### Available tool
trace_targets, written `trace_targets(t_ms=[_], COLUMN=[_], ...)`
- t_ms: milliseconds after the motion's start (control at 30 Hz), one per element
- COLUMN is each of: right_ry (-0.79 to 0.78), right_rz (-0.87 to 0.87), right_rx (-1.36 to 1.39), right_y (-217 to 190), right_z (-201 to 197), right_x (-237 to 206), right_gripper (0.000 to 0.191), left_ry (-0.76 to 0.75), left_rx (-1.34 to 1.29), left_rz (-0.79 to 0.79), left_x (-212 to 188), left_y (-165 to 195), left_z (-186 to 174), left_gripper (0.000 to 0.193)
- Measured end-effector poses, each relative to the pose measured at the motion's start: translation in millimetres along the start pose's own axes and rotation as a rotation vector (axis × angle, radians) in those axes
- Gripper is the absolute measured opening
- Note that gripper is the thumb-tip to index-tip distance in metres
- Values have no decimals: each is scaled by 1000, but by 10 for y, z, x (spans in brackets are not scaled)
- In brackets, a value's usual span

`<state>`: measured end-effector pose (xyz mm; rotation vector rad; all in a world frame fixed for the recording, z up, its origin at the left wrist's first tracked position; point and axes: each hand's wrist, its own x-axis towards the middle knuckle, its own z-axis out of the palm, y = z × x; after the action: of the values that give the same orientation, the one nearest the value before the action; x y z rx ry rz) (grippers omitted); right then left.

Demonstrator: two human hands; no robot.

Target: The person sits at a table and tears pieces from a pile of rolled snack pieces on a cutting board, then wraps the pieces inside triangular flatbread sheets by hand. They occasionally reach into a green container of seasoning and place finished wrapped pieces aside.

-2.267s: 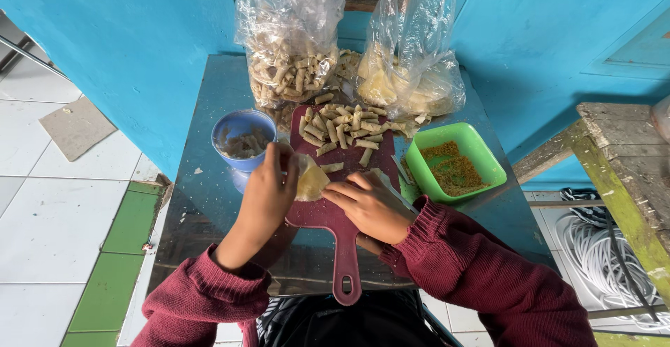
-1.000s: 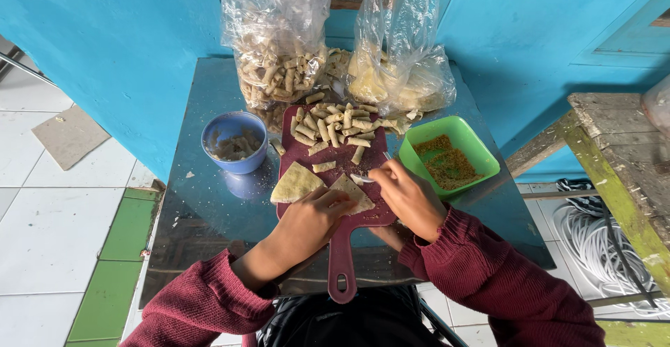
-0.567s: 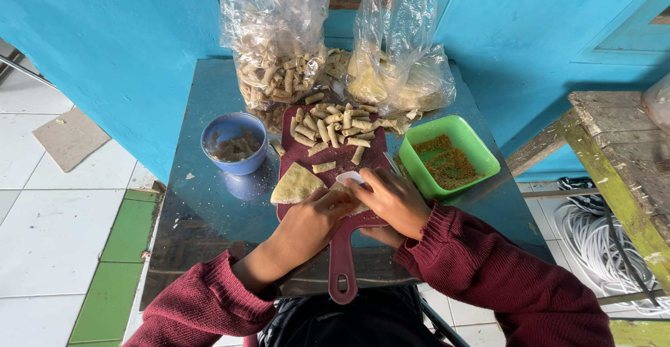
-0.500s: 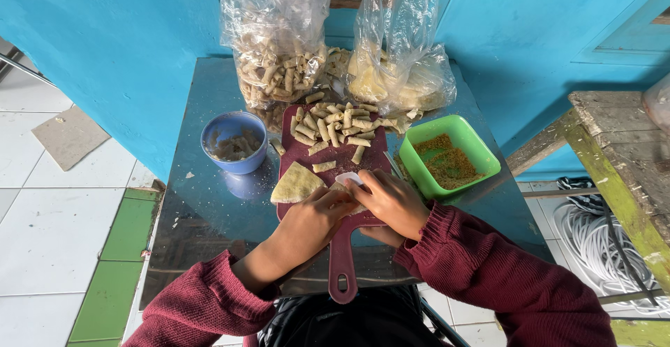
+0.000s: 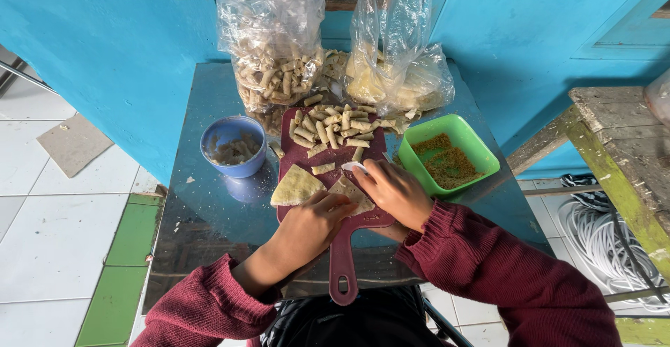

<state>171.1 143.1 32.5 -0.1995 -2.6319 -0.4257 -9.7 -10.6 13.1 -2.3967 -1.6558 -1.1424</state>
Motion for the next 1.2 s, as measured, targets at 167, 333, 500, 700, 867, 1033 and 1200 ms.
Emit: trace_targets(t_ms=[167,333,500,700,867,1033,1200], right_ry=[-74,-51,-35,-7,-100,118,-20], right_rz=[29,-48,-18,95,165,125,469], right_rx=[223,134,-13,-12,88,110,175], right_y=[-126,-207,-145,-75,-167,-90,513], right_z=[-264,-213,-52,-166,-286,-480,-741], right_x=[-50,3,7,-160,-174,-273,-540], right_gripper=[60,62,52,34,28,16,14], left_ry=[5,-22,-4,-24,-29,-18,45], left_rx=[-4,-2,23,32,18,111,178], left_rz=[-12,-38,-6,-19,-31,-63,-142], left_x=[-6,-19,-27,-19,-14,-15,3], left_y=[-11,-26,-29,-19,-24,-37,-36], left_z=[7,27,28,12,-5,-1,48], left_gripper=[35,34,35,36,37,31,12])
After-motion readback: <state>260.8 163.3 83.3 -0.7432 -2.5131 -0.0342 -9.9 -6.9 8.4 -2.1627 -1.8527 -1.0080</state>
